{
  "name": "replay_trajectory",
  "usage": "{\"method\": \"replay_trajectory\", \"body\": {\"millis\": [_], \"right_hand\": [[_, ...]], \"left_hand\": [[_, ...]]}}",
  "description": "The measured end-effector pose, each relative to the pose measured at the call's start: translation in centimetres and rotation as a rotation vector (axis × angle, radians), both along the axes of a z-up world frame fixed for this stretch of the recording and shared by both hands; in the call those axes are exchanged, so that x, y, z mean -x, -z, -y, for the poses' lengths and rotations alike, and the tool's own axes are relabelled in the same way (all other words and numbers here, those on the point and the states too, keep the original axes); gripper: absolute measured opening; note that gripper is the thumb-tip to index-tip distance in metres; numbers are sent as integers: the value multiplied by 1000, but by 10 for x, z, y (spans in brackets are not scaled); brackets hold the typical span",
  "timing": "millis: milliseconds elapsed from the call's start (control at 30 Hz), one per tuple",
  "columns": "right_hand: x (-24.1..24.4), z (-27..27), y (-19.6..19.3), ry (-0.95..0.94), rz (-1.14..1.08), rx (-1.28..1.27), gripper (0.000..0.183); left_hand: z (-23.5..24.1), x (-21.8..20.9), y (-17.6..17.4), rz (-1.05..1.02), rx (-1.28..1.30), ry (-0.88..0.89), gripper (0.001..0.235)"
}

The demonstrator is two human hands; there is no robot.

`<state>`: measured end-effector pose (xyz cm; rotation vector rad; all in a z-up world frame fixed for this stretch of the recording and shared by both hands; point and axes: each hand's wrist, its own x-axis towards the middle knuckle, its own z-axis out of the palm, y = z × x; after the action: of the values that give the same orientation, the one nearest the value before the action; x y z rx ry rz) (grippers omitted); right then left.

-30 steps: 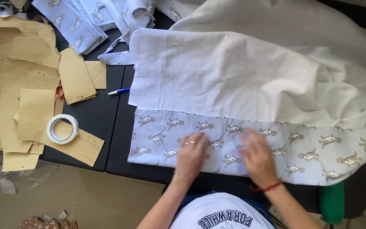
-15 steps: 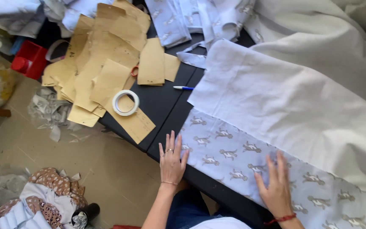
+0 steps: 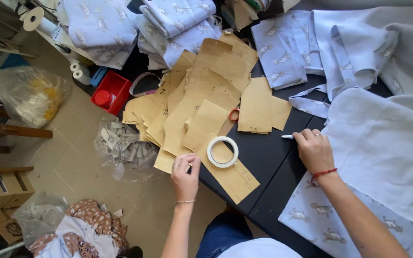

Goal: Tracing garment patterns onto fabric and cutting them out with an electric rotary cutter

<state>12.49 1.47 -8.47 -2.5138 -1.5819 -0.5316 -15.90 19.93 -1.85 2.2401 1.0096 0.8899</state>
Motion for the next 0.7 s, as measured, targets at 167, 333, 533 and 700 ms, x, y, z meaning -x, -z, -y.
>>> {"method": "replay_trajectory", "body": {"millis": [167,333,533,700], "right_hand": [[1,-16,-7,-220,-36,-67,20],[53,-49,-103,-283,-355,-305,20],[101,-86,-98,36,-931,-654,19],[110,-97,-92,314,-1304,-464,31]], "left_hand": [[-109,22,27,-79,128,-285,13],[-162,13,27,-263,425,-235,22],[-174,-17,31,-164,862,-143,48],[-144,-33,-13,-381,639,37,42]]}}
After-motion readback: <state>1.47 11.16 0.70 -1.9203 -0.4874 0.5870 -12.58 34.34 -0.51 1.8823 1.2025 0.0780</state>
